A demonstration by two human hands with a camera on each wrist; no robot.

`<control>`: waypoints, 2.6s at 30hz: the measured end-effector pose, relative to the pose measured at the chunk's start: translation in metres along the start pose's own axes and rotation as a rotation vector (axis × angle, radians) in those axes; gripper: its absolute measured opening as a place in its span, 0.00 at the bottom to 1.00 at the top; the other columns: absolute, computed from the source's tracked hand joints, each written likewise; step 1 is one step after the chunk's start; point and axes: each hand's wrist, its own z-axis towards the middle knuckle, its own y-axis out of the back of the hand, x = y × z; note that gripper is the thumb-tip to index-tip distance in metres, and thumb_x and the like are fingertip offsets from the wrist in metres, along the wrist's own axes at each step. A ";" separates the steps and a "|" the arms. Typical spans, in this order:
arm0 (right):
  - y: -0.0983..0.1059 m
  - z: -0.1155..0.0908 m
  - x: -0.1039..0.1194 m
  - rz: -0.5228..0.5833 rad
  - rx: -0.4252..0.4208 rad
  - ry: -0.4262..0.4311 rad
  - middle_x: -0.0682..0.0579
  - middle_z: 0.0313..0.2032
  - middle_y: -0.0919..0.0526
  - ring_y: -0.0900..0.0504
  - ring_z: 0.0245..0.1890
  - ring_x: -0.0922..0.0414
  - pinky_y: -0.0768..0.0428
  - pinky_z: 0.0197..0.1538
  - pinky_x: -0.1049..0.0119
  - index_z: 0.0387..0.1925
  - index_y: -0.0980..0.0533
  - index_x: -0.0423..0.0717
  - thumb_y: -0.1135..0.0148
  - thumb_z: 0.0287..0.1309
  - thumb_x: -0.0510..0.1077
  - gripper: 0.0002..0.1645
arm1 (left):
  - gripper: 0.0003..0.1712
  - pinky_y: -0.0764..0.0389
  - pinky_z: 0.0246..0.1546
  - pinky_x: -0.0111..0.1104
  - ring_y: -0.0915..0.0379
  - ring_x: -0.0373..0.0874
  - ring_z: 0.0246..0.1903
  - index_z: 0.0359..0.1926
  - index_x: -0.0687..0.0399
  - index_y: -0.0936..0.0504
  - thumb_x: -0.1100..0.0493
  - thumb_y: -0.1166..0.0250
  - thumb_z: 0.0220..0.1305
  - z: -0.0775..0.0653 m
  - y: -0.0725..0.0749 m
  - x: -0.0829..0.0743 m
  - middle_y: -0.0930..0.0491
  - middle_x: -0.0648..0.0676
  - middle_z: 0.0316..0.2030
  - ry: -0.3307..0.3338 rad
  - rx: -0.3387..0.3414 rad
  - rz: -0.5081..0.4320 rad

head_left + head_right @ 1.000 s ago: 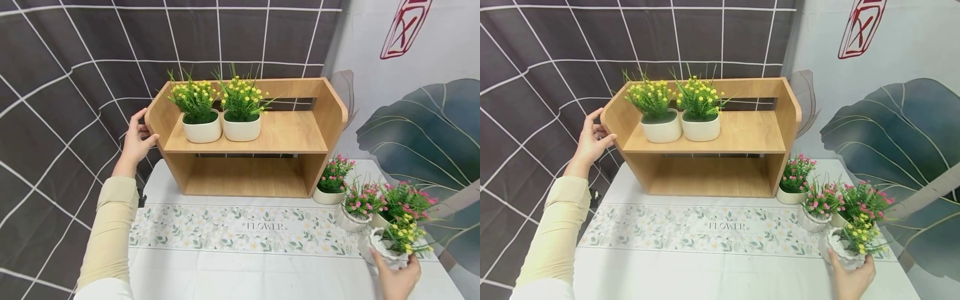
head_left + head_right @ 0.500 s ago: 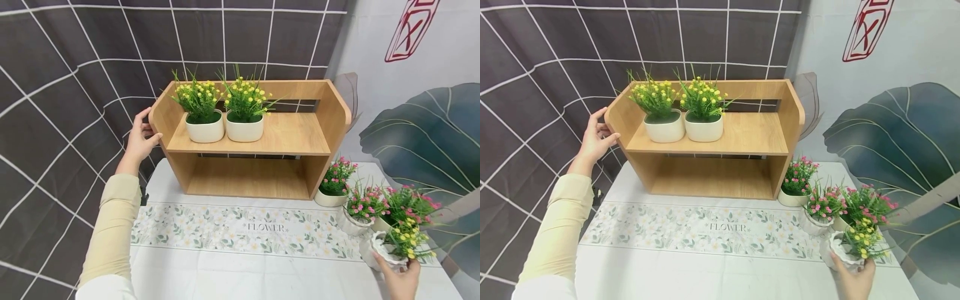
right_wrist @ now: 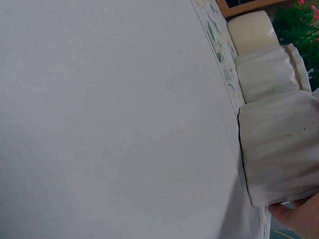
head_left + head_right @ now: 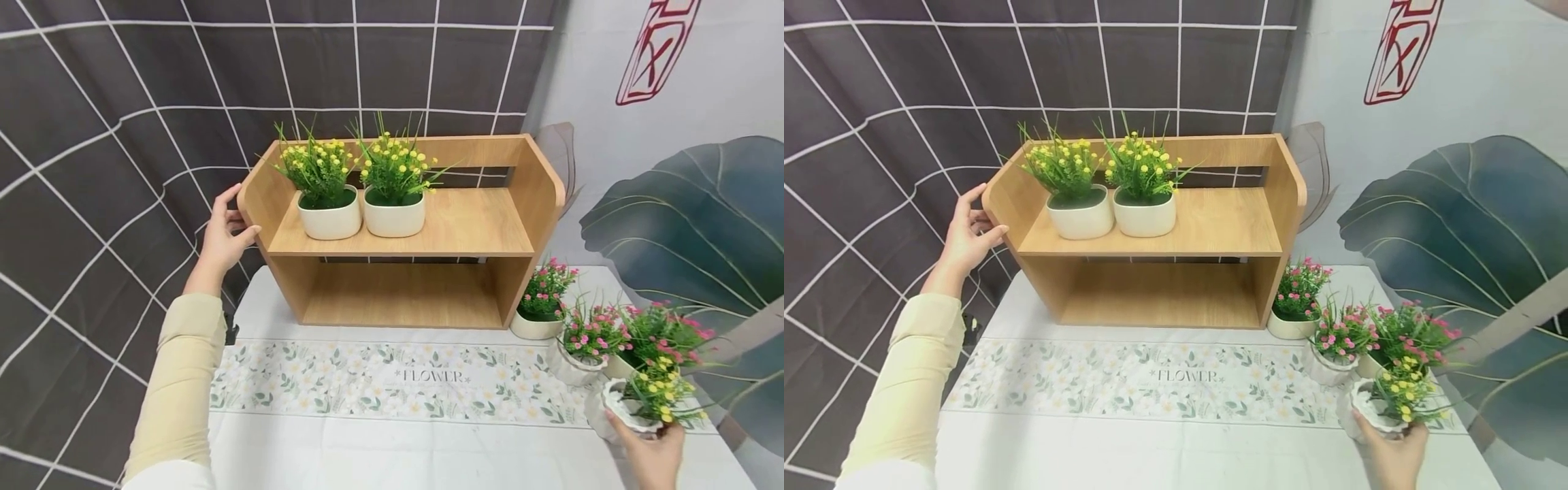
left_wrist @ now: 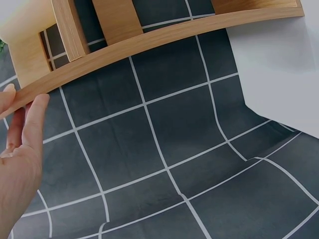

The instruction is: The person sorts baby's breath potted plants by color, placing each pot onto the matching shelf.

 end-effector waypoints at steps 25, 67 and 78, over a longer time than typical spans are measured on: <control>-0.010 -0.012 0.001 -0.099 0.071 0.065 0.25 0.64 0.44 0.42 0.63 0.30 0.39 0.63 0.36 0.70 0.55 0.31 0.31 0.52 0.51 0.57 | 0.47 0.26 0.53 0.57 0.34 0.65 0.57 0.73 0.44 0.53 0.75 0.44 0.60 -0.002 0.002 -0.002 0.35 0.71 0.54 -0.007 0.003 -0.011; -0.006 -0.069 0.180 -0.154 0.107 0.324 0.30 0.63 0.38 0.38 0.61 0.36 0.37 0.61 0.42 0.71 0.49 0.36 0.29 0.47 0.48 0.56 | 0.47 0.26 0.53 0.57 0.34 0.65 0.57 0.73 0.43 0.53 0.75 0.43 0.60 -0.001 0.001 -0.001 0.34 0.72 0.54 -0.008 0.008 -0.008; -0.026 -0.077 0.219 -0.068 0.086 0.373 0.38 0.62 0.34 0.33 0.57 0.45 0.31 0.60 0.55 0.69 0.43 0.40 0.28 0.47 0.48 0.51 | 0.47 0.25 0.53 0.57 0.34 0.65 0.57 0.73 0.43 0.53 0.75 0.43 0.60 -0.003 0.003 -0.002 0.34 0.72 0.54 -0.008 0.007 -0.003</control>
